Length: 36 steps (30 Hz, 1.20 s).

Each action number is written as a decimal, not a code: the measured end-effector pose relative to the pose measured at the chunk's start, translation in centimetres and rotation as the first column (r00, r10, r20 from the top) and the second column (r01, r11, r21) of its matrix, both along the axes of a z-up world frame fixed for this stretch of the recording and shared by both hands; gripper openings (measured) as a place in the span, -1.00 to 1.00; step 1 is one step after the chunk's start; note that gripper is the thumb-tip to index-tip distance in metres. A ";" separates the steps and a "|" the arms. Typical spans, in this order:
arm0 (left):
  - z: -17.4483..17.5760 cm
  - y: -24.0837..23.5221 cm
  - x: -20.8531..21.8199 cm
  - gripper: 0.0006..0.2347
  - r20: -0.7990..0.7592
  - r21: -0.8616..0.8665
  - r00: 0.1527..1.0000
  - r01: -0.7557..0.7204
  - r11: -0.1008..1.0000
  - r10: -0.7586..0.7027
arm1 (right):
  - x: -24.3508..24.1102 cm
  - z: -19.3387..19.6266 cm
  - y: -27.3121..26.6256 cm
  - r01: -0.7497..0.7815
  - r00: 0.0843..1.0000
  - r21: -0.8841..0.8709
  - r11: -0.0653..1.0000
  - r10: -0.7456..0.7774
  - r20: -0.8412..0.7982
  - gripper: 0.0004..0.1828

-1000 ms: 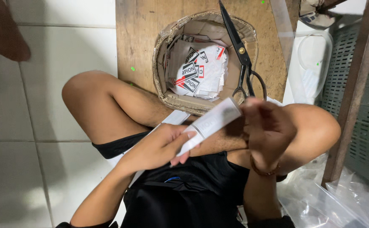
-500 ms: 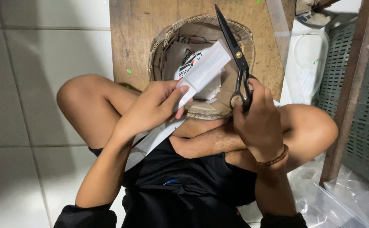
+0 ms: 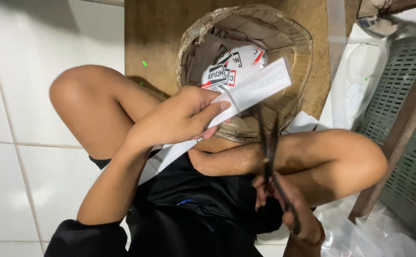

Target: The person sits cross-legged on a tiled floor and uses scissors to cut a long strip of white paper into smaller rectangular pieces. The cut pieces are placed into a cardboard box resting on a wooden stool in front of them.

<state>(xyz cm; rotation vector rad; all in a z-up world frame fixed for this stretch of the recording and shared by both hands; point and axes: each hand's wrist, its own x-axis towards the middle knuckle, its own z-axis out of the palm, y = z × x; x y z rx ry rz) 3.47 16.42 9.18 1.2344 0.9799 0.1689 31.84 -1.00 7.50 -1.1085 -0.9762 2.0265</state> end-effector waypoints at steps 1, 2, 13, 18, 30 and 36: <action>-0.3 -0.1 0.0 -0.58 0.026 0.068 0.999 0.022 0.997 -0.024 | -0.3 0.5 0.3 -0.095 0.995 -0.002 0.995 0.095 0.015 0.04; -0.7 -0.2 0.1 -0.58 0.051 0.134 0.997 0.044 0.990 -0.052 | -0.6 1.1 0.6 -0.186 0.982 -0.009 0.982 0.186 0.031 0.02; -1.4 0.0 -0.1 -0.57 0.036 0.230 0.984 0.161 0.960 -0.174 | -5.5 0.9 4.4 -0.197 0.969 0.152 0.969 0.169 0.182 -0.15; -1.4 0.4 -0.2 -0.57 0.041 0.190 0.975 0.208 0.959 -0.220 | -5.4 0.7 4.0 -0.161 0.975 0.103 0.981 0.143 0.168 -0.11; -1.5 0.5 -0.5 -0.62 0.134 0.173 0.963 0.210 0.962 -0.234 | -5.8 1.3 4.8 -0.220 0.949 0.155 0.963 0.175 0.263 -0.14; -1.3 0.6 -0.6 -0.63 0.107 0.125 0.967 0.219 0.968 -0.232 | -5.3 0.5 3.8 -0.173 0.946 0.075 0.982 0.144 0.291 -0.12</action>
